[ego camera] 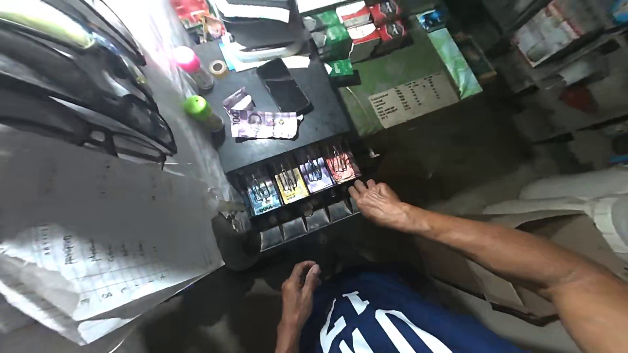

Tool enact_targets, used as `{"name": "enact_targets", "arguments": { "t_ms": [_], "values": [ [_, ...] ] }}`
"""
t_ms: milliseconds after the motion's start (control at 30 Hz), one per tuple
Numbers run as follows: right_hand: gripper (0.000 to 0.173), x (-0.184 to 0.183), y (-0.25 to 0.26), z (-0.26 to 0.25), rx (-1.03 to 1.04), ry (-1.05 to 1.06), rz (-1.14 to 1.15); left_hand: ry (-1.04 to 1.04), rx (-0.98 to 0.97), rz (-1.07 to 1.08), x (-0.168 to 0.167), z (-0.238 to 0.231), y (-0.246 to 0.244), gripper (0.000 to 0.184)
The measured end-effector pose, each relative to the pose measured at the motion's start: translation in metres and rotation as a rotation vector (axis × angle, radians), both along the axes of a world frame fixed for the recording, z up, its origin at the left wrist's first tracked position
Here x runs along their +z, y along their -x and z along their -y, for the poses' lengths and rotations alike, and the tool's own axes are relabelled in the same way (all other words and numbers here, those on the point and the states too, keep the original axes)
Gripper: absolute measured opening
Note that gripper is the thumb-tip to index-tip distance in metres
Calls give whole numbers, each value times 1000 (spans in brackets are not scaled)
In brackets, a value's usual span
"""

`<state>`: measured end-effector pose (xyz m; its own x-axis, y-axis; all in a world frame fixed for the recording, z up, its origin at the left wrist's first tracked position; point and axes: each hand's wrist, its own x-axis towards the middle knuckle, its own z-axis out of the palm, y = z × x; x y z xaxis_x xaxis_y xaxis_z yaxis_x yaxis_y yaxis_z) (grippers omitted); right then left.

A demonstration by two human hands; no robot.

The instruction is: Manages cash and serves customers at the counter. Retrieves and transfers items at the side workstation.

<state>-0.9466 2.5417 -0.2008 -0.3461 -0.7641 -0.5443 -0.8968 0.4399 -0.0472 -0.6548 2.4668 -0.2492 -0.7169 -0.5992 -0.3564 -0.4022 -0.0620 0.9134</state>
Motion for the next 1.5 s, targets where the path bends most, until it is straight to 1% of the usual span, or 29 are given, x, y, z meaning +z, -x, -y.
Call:
{"name": "enact_targets", "arguments": {
  "t_ms": [100,167,233,267,400,500,567,667,767,833,900,1033,1133,1233,1400,1500],
  "values": [
    [37,10,-1,-3,5,-90,77,-12,-24,24,-5,6,27,30],
    [39,14,5,-10,13,-45,124,-26,11,16,-8,8,42,33],
    [42,11,10,-12,18,21,103,-62,54,7,-11,8,52,35],
    [40,7,11,-12,24,35,85,-81,69,3,-12,7,55,35],
    [27,-1,15,-9,38,16,118,-74,109,11,-17,6,61,38],
    [24,2,18,-10,59,21,189,-60,122,19,-18,5,61,39],
    [26,3,20,-11,79,34,255,-64,129,18,-17,5,61,38],
    [32,13,22,-8,87,-32,324,-74,127,17,-15,7,62,37],
    [33,23,19,-10,100,-78,358,-73,125,13,-14,8,62,38],
    [37,25,18,-14,90,-71,366,-67,121,17,-14,9,62,38],
    [39,20,19,-19,70,-3,360,-62,109,34,-13,9,62,39],
    [35,7,19,-30,104,178,327,-35,85,61,-11,11,61,41],
    [29,-1,19,-39,150,326,322,-47,71,90,-8,11,62,41],
    [21,-10,18,-44,231,498,269,-54,77,86,-9,11,62,40],
    [26,-13,23,-42,307,494,306,-45,73,56,-12,12,60,40],
    [20,-19,29,-39,364,579,337,-35,56,64,-12,15,59,40]
  ]
}}
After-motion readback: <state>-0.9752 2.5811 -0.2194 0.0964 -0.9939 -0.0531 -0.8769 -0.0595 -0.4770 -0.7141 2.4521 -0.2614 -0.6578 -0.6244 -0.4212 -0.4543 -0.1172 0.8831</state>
